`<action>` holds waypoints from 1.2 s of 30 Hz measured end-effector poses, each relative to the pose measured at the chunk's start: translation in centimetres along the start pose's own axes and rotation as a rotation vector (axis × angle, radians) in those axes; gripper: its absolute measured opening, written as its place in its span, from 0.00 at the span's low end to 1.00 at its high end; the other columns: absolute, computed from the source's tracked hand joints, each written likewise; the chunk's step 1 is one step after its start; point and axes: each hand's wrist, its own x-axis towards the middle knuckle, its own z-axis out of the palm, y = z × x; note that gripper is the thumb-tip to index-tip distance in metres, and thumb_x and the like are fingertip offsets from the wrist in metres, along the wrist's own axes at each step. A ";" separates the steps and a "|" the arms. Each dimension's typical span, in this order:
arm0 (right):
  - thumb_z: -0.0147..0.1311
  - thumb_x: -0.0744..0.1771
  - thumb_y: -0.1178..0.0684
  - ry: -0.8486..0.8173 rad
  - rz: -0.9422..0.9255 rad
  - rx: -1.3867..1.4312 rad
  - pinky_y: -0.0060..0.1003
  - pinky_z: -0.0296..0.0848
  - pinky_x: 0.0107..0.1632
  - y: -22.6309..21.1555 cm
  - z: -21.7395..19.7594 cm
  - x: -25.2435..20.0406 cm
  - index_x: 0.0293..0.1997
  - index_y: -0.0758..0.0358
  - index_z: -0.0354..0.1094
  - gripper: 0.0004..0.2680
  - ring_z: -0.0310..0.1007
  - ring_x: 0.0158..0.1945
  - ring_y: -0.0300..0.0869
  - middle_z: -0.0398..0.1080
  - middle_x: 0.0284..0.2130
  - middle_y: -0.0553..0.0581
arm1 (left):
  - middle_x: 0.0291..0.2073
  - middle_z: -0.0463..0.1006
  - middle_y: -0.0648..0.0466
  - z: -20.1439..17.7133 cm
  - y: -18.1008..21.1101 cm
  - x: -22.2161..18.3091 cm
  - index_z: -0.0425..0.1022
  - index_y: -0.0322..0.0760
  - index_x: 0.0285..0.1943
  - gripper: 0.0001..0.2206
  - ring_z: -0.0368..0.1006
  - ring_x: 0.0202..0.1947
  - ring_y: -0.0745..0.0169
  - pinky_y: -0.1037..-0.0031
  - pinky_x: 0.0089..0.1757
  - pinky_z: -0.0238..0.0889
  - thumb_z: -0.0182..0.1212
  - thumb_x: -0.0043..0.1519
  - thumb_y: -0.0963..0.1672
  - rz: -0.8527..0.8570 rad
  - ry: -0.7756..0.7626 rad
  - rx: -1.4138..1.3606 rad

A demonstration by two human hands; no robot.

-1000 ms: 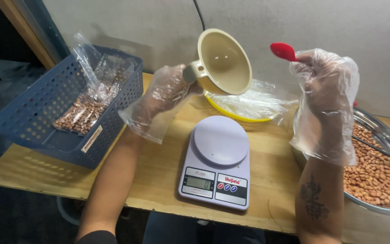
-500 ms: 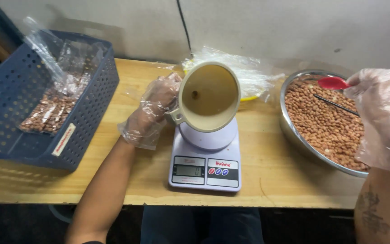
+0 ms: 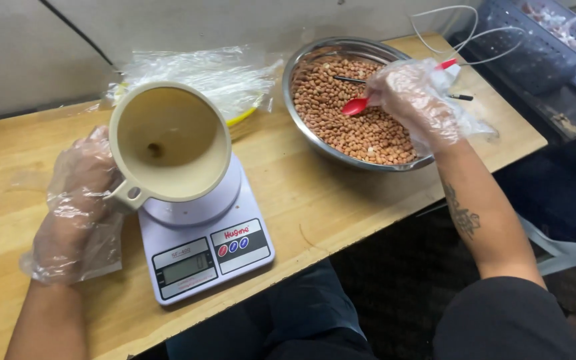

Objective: Using a funnel and a small spoon to precisely weigh peanuts on a digital scale for packaging.

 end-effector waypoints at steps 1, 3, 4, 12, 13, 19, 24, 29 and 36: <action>0.54 0.65 0.56 -0.096 0.132 0.258 0.32 0.69 0.38 -1.1 -0.5 -0.1 0.33 0.60 0.70 0.02 0.70 0.33 0.41 0.70 0.28 0.54 | 0.37 0.72 0.49 0.0 -0.1 -0.1 0.72 0.38 0.46 0.15 0.69 0.30 0.47 0.61 0.28 0.66 0.62 0.51 0.44 0.038 0.048 -0.023; 0.53 0.64 0.60 -0.192 0.255 0.515 0.24 0.73 0.37 -1.6 -0.6 0.6 0.34 0.60 0.72 0.02 0.72 0.37 0.37 0.72 0.33 0.53 | 0.40 0.71 0.47 -0.9 0.6 -0.3 0.71 0.40 0.53 0.23 0.69 0.31 0.44 0.59 0.27 0.65 0.64 0.46 0.44 0.067 0.098 -0.047; 0.54 0.62 0.54 -0.291 0.138 0.379 0.30 0.69 0.38 -1.0 -0.2 1.3 0.35 0.56 0.73 0.04 0.72 0.37 0.39 0.74 0.33 0.50 | 0.37 0.71 0.48 -1.9 1.4 -0.4 0.71 0.41 0.52 0.23 0.69 0.30 0.43 0.59 0.27 0.62 0.62 0.45 0.46 0.037 0.094 -0.127; 0.56 0.59 0.57 -0.225 0.226 0.845 0.28 0.65 0.43 -3.2 -4.5 -0.1 0.31 0.58 0.73 0.03 0.71 0.37 0.35 0.73 0.30 0.50 | 0.41 0.72 0.50 -1.6 1.3 -0.3 0.75 0.44 0.44 0.16 0.70 0.28 0.47 0.62 0.25 0.63 0.63 0.46 0.44 0.038 0.117 -0.140; 0.56 0.60 0.53 -0.265 0.244 0.682 0.32 0.65 0.45 -3.4 -5.3 0.1 0.34 0.56 0.73 0.04 0.71 0.40 0.38 0.74 0.35 0.50 | 0.39 0.72 0.50 -1.5 1.3 -0.3 0.75 0.43 0.40 0.14 0.69 0.25 0.48 0.63 0.23 0.62 0.62 0.45 0.44 0.060 0.113 -0.102; 0.56 0.61 0.55 -0.247 0.113 1.009 0.31 0.63 0.42 -1.5 -3.7 0.3 0.32 0.64 0.70 0.04 0.67 0.37 0.38 0.70 0.30 0.53 | 0.43 0.72 0.52 -0.4 0.7 -0.1 0.74 0.45 0.45 0.16 0.70 0.28 0.48 0.63 0.23 0.65 0.62 0.46 0.44 0.059 0.102 -0.015; 0.55 0.62 0.51 -0.246 0.019 1.094 0.28 0.61 0.46 -2.4 -5.9 0.6 0.32 0.63 0.69 0.06 0.66 0.37 0.34 0.69 0.28 0.50 | 0.42 0.73 0.53 -1.5 1.8 -0.2 0.76 0.52 0.42 0.15 0.69 0.28 0.50 0.63 0.24 0.61 0.65 0.45 0.45 0.078 0.201 -0.138; 0.57 0.62 0.51 -0.271 -0.036 0.703 0.26 0.63 0.44 -3.5 -8.4 3.1 0.35 0.60 0.72 0.06 0.69 0.36 0.33 0.73 0.29 0.49 | 0.35 0.73 0.55 -1.1 1.7 0.2 0.78 0.53 0.37 0.14 0.69 0.29 0.57 0.69 0.26 0.64 0.71 0.42 0.44 0.075 0.113 -0.091; 0.54 0.62 0.52 -0.283 -0.351 0.728 0.29 0.65 0.43 -8.6 -11.8 6.6 0.35 0.64 0.71 0.07 0.69 0.36 0.34 0.73 0.30 0.51 | 0.28 0.70 0.54 -3.2 3.3 -0.2 0.71 0.45 0.30 0.10 0.68 0.23 0.58 0.70 0.21 0.63 0.69 0.44 0.43 0.057 0.214 -0.047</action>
